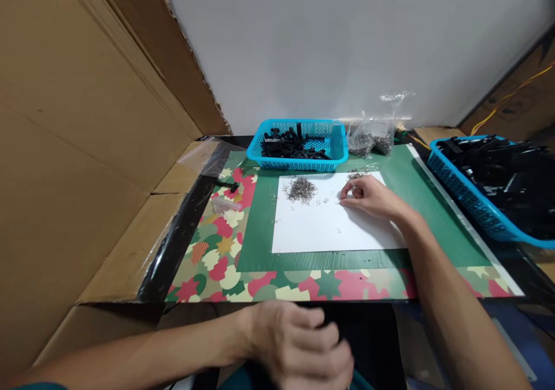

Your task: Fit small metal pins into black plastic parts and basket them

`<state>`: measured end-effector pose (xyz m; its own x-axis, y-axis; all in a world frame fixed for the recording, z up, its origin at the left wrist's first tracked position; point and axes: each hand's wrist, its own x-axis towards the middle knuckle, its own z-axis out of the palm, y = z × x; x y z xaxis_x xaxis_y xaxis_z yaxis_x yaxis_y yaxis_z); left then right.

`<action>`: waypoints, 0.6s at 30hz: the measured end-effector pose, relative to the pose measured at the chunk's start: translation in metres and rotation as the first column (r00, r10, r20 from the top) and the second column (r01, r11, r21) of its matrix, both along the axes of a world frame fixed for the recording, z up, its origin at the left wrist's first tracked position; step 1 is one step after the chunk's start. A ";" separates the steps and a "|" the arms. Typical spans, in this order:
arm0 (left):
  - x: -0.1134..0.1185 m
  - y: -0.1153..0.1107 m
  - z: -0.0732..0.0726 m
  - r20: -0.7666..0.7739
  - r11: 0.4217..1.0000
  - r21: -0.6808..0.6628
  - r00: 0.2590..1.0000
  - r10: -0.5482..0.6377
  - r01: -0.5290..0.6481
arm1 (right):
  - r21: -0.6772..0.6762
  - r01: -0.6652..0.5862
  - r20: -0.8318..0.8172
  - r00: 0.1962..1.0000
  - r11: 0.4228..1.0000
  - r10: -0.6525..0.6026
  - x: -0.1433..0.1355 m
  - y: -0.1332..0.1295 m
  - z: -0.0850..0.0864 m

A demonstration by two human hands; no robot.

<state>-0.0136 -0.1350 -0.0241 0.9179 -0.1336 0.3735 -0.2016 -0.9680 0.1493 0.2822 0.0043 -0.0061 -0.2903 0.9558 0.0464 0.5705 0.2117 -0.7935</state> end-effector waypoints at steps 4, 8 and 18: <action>-0.033 -0.045 -0.042 -0.054 0.989 0.000 0.988 0.146 -0.146 | -0.002 0.004 -0.020 1.000 1.000 -0.004 0.002 -0.001 -0.001; -0.051 -0.070 -0.071 -0.290 0.869 0.012 0.830 0.477 -0.495 | -0.023 0.004 -0.012 1.000 1.000 -0.004 0.002 -0.002 0.001; -0.006 -0.073 -0.121 -0.507 0.782 -0.139 0.722 0.470 -0.607 | 0.009 0.071 -0.116 0.991 0.997 -0.070 -0.010 -0.008 0.007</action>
